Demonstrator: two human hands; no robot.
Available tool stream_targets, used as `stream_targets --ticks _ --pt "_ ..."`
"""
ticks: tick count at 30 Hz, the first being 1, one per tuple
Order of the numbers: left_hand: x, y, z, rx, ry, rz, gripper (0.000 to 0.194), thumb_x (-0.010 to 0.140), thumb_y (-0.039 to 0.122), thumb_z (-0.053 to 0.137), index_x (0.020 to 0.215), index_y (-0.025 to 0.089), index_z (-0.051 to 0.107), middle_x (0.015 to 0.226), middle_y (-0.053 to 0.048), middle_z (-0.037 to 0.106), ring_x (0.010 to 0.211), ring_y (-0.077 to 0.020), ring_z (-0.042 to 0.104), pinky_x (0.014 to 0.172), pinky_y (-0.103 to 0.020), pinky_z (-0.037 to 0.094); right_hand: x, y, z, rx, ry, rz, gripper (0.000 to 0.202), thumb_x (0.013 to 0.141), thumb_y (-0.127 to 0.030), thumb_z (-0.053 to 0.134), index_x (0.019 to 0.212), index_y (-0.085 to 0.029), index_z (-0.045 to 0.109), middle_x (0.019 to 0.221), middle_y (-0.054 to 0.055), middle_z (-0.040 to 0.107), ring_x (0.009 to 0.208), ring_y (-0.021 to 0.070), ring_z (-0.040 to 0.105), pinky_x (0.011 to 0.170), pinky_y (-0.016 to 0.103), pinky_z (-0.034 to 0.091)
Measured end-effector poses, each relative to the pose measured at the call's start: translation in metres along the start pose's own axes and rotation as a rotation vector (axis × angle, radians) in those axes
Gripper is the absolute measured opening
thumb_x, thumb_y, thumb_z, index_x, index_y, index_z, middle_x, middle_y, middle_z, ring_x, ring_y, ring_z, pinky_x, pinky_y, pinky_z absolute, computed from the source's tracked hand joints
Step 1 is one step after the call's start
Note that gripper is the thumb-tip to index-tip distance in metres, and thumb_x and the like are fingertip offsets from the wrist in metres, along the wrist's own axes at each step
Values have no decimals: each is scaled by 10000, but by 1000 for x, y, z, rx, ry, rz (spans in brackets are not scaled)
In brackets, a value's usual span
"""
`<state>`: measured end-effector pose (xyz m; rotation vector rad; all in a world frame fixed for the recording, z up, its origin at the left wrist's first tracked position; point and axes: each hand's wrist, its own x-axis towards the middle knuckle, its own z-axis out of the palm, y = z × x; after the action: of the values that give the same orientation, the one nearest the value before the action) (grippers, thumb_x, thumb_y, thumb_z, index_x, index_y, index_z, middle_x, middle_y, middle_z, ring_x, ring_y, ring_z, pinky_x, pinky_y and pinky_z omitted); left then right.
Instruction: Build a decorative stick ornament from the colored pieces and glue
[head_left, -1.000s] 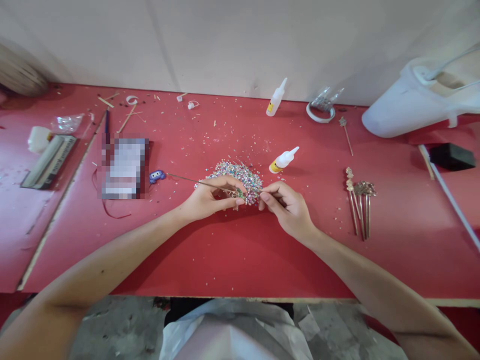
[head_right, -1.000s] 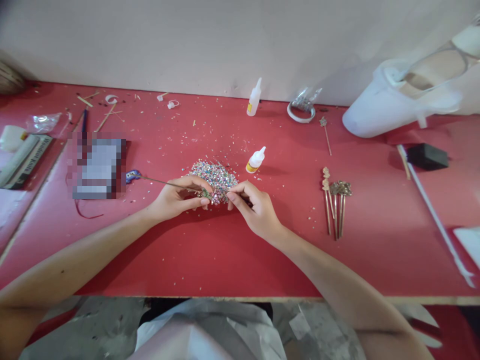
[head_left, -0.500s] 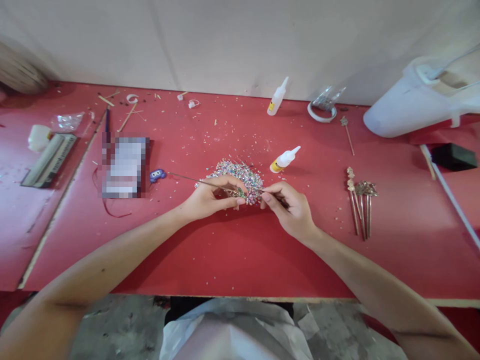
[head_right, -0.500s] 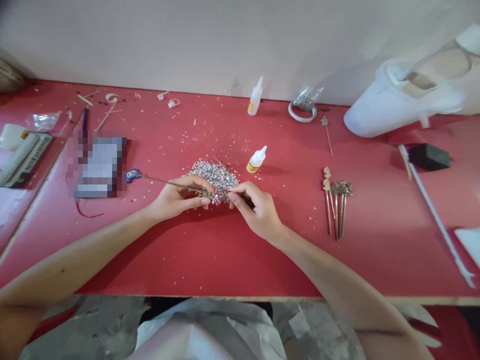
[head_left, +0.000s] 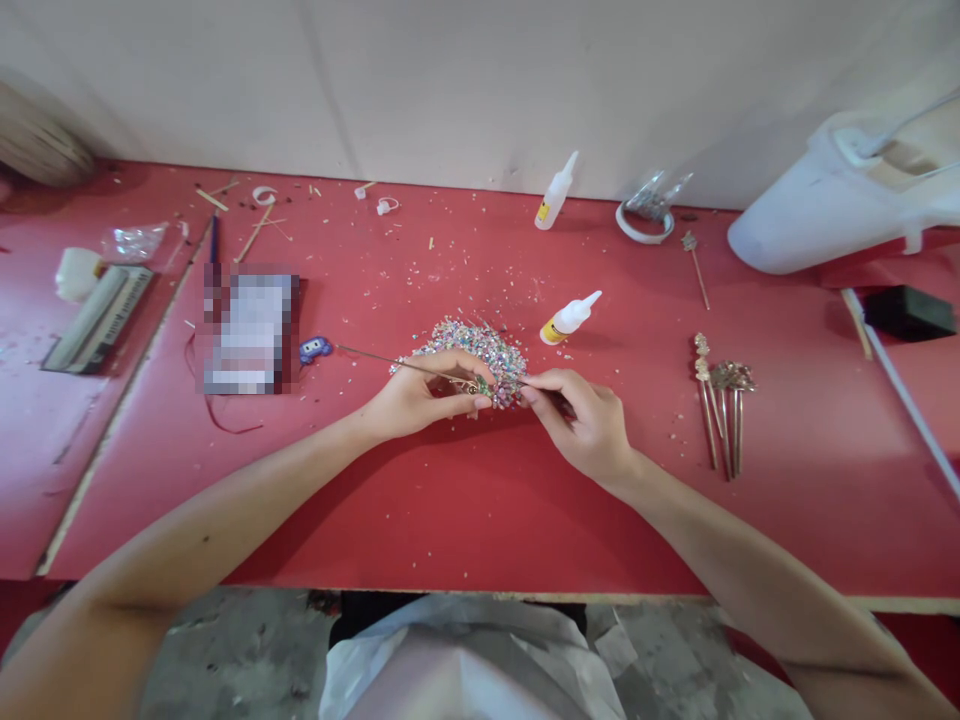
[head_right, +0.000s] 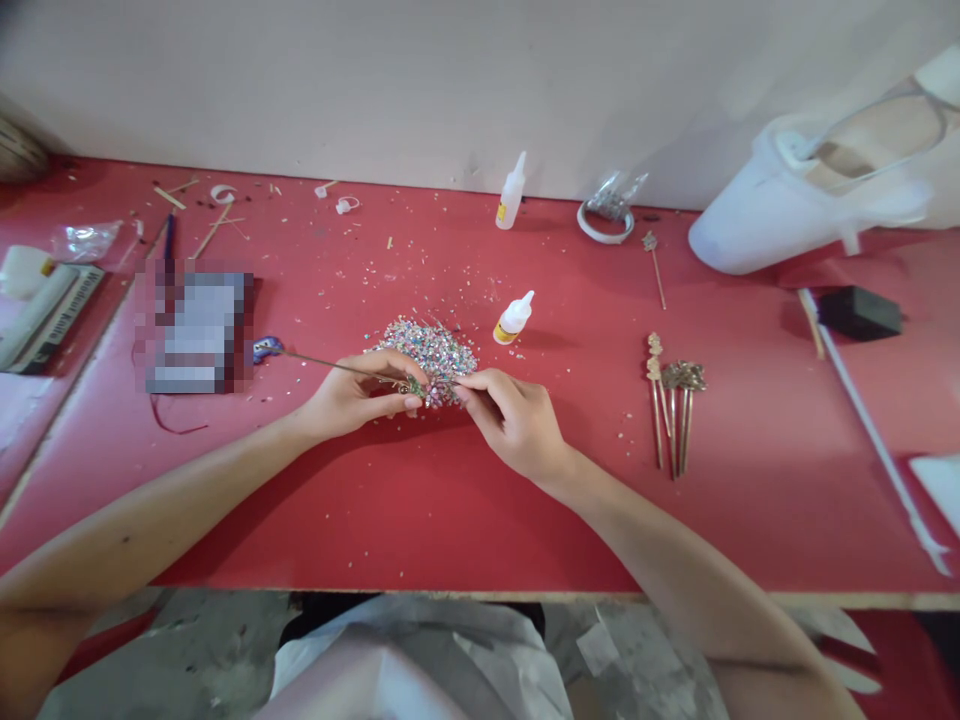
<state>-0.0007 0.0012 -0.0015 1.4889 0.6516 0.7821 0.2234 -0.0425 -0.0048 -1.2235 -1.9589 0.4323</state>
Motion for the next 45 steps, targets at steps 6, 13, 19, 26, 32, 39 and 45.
stream_targets --ticks 6,13,19,26,32,39,45 --pt "1 1 0 5 2 -22 177 829 215 709 966 128 639 806 -23 652 634 -78 643 517 -146 485 3 4 -2 -66 6 -151 118 890 -175 585 965 -239 650 816 33 745 667 146 684 598 246 511" --pt "0 1 0 5 9 -42 196 821 244 716 964 134 638 792 -27 652 629 -85 633 511 -153 487 4 5 -3 -50 -1 -175 123 887 -168 594 971 -238 651 832 38 744 672 143 676 594 251 516" --pt "1 2 0 1 -2 -36 177 825 218 708 963 129 639 801 -22 639 615 -73 626 508 -145 484 4 4 -5 5 -7 -157 143 893 -152 589 999 -229 648 808 33 726 594 116 614 550 234 467" --pt "1 3 0 7 0 -30 166 823 208 706 955 129 641 803 -26 641 636 -86 641 515 -152 493 3 1 -5 3 10 -127 111 884 -161 602 964 -215 657 731 12 684 505 94 514 506 229 426" --pt "1 4 1 -1 1 -41 164 825 182 698 961 117 634 797 -18 631 642 -79 648 499 -131 485 2 0 -3 -27 59 -131 118 865 -159 627 963 -217 661 735 3 697 488 82 513 494 220 425" --pt "1 4 1 0 -9 -32 154 825 173 699 956 116 639 811 -20 640 650 -78 652 514 -131 491 3 -1 -2 -22 69 -71 66 858 -182 650 917 -206 669 685 -14 703 452 65 512 469 198 426" --pt "1 3 1 -27 -14 -24 152 820 166 707 950 117 646 813 -15 643 652 -69 652 538 -124 500 1 -2 -2 240 -28 194 81 872 -270 639 903 -200 666 695 2 691 561 114 642 544 224 502"
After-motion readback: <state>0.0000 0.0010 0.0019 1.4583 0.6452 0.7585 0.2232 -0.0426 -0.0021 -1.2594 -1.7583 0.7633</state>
